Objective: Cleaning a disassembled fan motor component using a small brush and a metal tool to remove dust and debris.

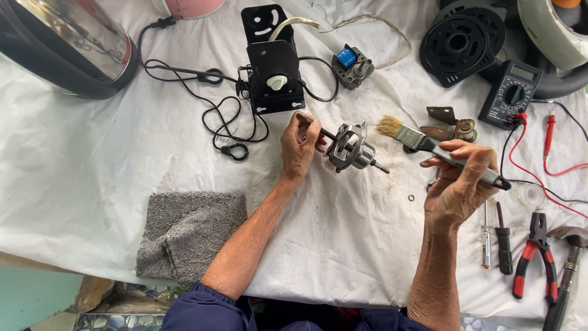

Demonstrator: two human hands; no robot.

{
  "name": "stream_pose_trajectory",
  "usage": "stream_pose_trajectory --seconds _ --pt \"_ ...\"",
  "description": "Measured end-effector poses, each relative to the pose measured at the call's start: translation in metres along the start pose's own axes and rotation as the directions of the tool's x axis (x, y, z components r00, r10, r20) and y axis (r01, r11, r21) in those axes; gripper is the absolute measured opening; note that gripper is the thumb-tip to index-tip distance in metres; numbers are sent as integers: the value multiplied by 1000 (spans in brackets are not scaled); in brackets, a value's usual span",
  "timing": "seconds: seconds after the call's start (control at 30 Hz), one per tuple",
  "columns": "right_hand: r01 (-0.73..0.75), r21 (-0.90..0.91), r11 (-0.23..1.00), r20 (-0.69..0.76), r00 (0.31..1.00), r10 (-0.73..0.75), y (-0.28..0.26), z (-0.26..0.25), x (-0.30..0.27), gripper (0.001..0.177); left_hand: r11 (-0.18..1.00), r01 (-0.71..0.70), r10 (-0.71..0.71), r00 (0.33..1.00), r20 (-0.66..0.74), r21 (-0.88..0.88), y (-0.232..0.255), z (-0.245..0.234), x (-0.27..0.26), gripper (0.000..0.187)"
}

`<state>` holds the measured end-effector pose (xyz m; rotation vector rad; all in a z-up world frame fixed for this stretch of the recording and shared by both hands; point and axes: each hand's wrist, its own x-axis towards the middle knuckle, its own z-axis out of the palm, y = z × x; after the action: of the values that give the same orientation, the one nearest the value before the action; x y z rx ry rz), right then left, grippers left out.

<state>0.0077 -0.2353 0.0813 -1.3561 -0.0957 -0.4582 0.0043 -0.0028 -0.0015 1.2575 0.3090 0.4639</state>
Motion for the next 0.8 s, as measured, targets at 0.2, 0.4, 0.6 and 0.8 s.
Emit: stream_pose_trajectory --seconds 0.2,0.4,0.6,0.8 --pt "54 -57 997 140 989 -45 3 7 -6 42 1000 7 -7 1000 -13 13 1 1 0 12" --pt "-5 36 999 251 968 -4 1 -1 -4 36 1000 18 -18 1000 -7 8 5 1 0 11" --pt "182 -112 977 305 942 -141 4 6 -9 47 1000 5 -5 1000 -8 17 2 0 0 11" --pt "136 -45 990 207 970 -124 5 1 -6 41 999 30 -29 999 -17 26 7 1 -1 12"
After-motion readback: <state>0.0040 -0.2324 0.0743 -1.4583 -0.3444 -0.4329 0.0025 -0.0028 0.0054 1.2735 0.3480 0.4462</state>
